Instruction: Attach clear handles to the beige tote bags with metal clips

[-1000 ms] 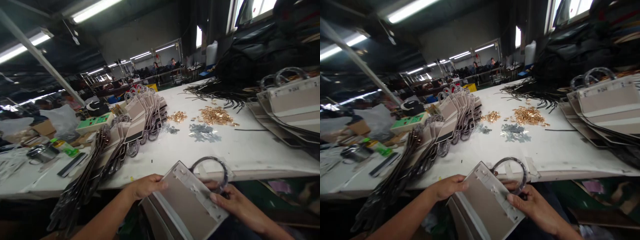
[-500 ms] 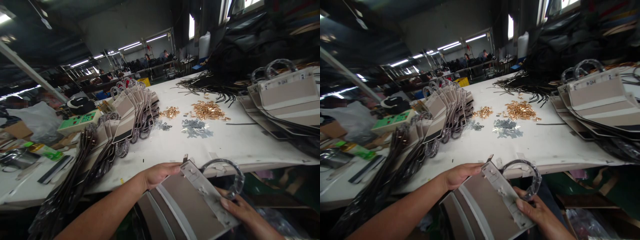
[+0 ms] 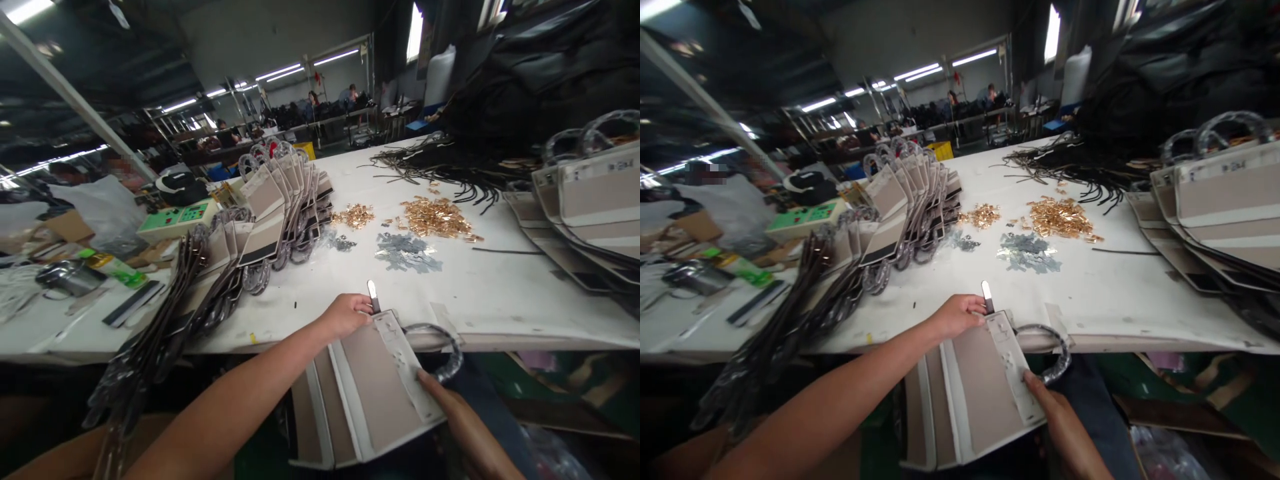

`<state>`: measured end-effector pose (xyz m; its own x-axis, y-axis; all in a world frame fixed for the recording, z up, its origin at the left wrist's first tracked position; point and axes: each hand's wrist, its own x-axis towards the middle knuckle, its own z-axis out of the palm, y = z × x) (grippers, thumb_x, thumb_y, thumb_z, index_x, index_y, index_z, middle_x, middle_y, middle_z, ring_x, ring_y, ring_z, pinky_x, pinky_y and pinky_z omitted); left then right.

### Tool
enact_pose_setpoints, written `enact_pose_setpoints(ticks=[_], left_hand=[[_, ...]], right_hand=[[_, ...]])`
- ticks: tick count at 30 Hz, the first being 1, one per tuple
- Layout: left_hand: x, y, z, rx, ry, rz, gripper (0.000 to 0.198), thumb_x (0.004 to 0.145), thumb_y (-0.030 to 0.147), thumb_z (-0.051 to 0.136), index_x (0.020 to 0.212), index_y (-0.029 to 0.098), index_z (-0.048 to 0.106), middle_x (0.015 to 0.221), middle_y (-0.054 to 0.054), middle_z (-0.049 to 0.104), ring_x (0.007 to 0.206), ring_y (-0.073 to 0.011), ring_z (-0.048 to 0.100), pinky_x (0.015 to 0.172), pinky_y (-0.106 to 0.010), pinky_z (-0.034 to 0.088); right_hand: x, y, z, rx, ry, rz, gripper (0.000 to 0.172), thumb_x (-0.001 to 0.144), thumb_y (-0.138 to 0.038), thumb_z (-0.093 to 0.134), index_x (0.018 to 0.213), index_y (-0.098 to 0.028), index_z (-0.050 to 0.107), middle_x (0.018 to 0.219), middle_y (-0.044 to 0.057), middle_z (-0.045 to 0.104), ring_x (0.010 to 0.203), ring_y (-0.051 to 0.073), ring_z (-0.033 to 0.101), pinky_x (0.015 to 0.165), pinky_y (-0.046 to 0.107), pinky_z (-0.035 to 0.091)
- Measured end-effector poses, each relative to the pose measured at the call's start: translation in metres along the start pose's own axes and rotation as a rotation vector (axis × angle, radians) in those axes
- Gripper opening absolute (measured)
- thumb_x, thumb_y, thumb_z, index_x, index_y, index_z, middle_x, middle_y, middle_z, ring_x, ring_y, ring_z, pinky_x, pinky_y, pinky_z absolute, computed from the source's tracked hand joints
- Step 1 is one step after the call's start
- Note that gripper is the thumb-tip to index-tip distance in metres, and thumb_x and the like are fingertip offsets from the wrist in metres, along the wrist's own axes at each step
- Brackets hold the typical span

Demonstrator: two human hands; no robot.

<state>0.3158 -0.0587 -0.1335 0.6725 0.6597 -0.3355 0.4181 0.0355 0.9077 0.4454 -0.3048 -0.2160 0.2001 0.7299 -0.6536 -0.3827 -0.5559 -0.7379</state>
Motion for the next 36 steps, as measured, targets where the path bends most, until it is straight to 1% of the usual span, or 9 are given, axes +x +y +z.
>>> enact_pose_setpoints(ticks=[4, 8, 12, 15, 20, 24, 27, 32, 36], left_hand=[[-0.006, -0.003, 0.013, 0.124, 0.197, 0.052, 0.05, 0.072, 0.01, 0.076, 0.122, 0.015, 0.073, 0.107, -0.008, 0.074, 0.1, -0.0261, 0.069, 0.098, -0.044, 0.053], [-0.044, -0.013, 0.032, 0.404, 0.414, 0.267, 0.033, 0.083, 0.012, 0.073, 0.114, 0.021, 0.071, 0.12, -0.01, 0.069, 0.121, -0.0308, 0.059, 0.115, -0.053, 0.042], [-0.084, -0.031, 0.05, 0.731, 0.319, 0.506, 0.04, 0.089, 0.032, 0.079, 0.127, 0.021, 0.069, 0.137, -0.012, 0.068, 0.132, -0.0334, 0.057, 0.12, -0.056, 0.041], [-0.096, -0.041, 0.054, 0.829, 0.221, 0.484, 0.073, 0.09, 0.055, 0.078, 0.151, 0.021, 0.057, 0.167, -0.016, 0.045, 0.157, -0.0391, 0.036, 0.131, -0.062, 0.026], [-0.092, -0.041, 0.049, 0.865, 0.148, 0.439, 0.079, 0.097, 0.067, 0.066, 0.161, 0.025, 0.048, 0.177, -0.017, 0.022, 0.165, -0.0378, 0.019, 0.134, -0.062, 0.018], [-0.088, -0.04, 0.045, 0.855, 0.141, 0.437, 0.079, 0.098, 0.069, 0.062, 0.162, 0.025, 0.047, 0.177, -0.018, 0.021, 0.165, -0.0382, 0.018, 0.133, -0.063, 0.018], [-0.087, -0.041, 0.044, 0.842, 0.125, 0.435, 0.081, 0.098, 0.07, 0.062, 0.163, 0.024, 0.046, 0.177, -0.02, 0.019, 0.165, -0.0397, 0.017, 0.133, -0.063, 0.017], [-0.085, -0.044, 0.045, 0.818, 0.137, 0.458, 0.08, 0.097, 0.069, 0.062, 0.162, 0.025, 0.045, 0.178, -0.018, 0.02, 0.165, -0.0394, 0.017, 0.134, -0.062, 0.014], [-0.085, -0.046, 0.045, 0.816, 0.14, 0.466, 0.081, 0.098, 0.068, 0.061, 0.163, 0.023, 0.043, 0.178, -0.019, 0.02, 0.166, -0.0392, 0.016, 0.134, -0.062, 0.013]], right_hand=[[0.009, -0.003, -0.004, 0.044, 0.048, -0.034, 0.073, 0.081, -0.089, 0.063, 0.077, -0.016, 0.068, 0.063, 0.004, 0.06, 0.051, 0.017, 0.05, 0.041, 0.024, 0.038], [0.011, -0.004, -0.002, 0.074, 0.09, -0.044, 0.07, 0.081, -0.087, 0.066, 0.08, -0.017, 0.068, 0.064, 0.004, 0.062, 0.052, 0.018, 0.052, 0.042, 0.025, 0.038], [0.009, -0.017, 0.001, 0.086, 0.085, -0.052, 0.066, 0.084, -0.082, 0.07, 0.084, -0.016, 0.069, 0.067, 0.005, 0.066, 0.054, 0.019, 0.055, 0.044, 0.026, 0.037], [0.009, -0.031, 0.005, 0.104, 0.064, -0.064, 0.063, 0.086, -0.078, 0.071, 0.087, -0.015, 0.071, 0.067, 0.005, 0.066, 0.055, 0.019, 0.055, 0.046, 0.026, 0.039], [0.012, -0.042, 0.004, 0.028, 0.029, -0.057, 0.064, 0.088, -0.079, 0.07, 0.089, -0.015, 0.072, 0.068, 0.005, 0.065, 0.058, 0.019, 0.055, 0.048, 0.027, 0.04], [-0.002, -0.044, -0.025, -0.167, 0.083, -0.119, 0.065, 0.09, -0.084, 0.062, 0.088, -0.02, 0.072, 0.061, 0.0, 0.055, 0.056, 0.019, 0.05, 0.051, 0.029, 0.041], [-0.024, -0.06, -0.052, -0.442, 0.159, -0.189, 0.065, 0.089, -0.086, 0.062, 0.095, -0.023, 0.077, 0.068, 0.002, 0.062, 0.062, 0.023, 0.058, 0.053, 0.031, 0.046], [-0.026, -0.116, -0.039, -0.826, 0.284, -0.636, 0.047, 0.092, -0.069, 0.07, 0.115, -0.03, 0.081, 0.115, 0.005, 0.077, 0.11, 0.032, 0.071, 0.095, 0.035, 0.057], [0.022, -0.144, -0.001, -1.181, 0.159, -0.888, 0.038, 0.103, -0.052, 0.055, 0.128, -0.034, 0.077, 0.117, 0.003, 0.075, 0.095, 0.025, 0.075, 0.084, 0.036, 0.059]])
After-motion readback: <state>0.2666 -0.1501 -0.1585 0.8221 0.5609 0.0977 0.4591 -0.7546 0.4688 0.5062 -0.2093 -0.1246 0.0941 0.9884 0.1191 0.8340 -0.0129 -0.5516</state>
